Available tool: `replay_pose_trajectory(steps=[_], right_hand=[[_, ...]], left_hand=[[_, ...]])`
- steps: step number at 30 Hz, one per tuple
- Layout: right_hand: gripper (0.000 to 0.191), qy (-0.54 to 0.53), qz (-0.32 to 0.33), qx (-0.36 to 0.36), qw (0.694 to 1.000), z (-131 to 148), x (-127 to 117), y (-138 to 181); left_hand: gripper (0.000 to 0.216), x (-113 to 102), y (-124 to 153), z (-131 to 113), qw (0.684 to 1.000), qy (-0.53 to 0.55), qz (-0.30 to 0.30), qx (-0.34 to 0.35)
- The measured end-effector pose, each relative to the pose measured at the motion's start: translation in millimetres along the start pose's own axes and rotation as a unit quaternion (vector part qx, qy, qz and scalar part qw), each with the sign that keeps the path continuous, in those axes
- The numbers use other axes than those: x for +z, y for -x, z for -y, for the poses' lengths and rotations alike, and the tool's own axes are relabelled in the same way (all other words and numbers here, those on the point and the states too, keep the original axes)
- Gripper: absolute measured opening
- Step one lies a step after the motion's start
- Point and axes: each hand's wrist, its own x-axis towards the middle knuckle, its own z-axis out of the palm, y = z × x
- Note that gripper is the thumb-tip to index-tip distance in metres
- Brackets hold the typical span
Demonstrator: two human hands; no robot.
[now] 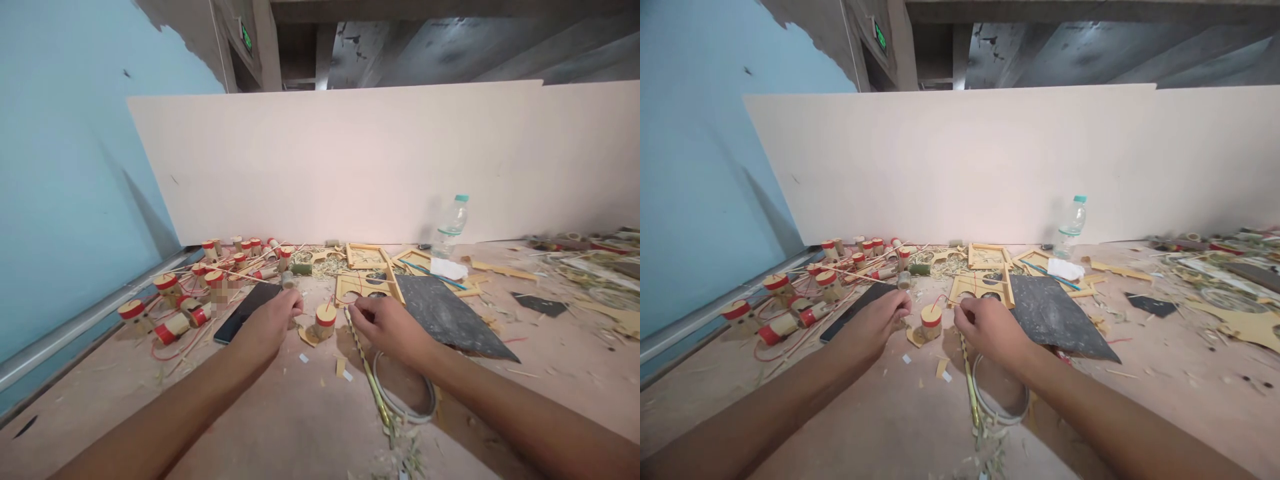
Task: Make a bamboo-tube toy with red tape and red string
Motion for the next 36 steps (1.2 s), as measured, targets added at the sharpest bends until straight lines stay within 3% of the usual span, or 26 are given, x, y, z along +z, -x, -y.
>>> replay_pose_trajectory(steps=[16,36], right_hand=[[0.045,-0.002,-0.003,-0.016,1.000,7.5,-0.8,3.7],[0.049,-0.036,0.000,-0.019,0.999,3.5,-0.6,1.7]], left_hand=[[0.028,-1.1,-6.1,9.6,0.998,0.050,0.016,0.043],[0.018,-1.0,-1.4,0.1,0.992,0.117,-0.025,-0.042]])
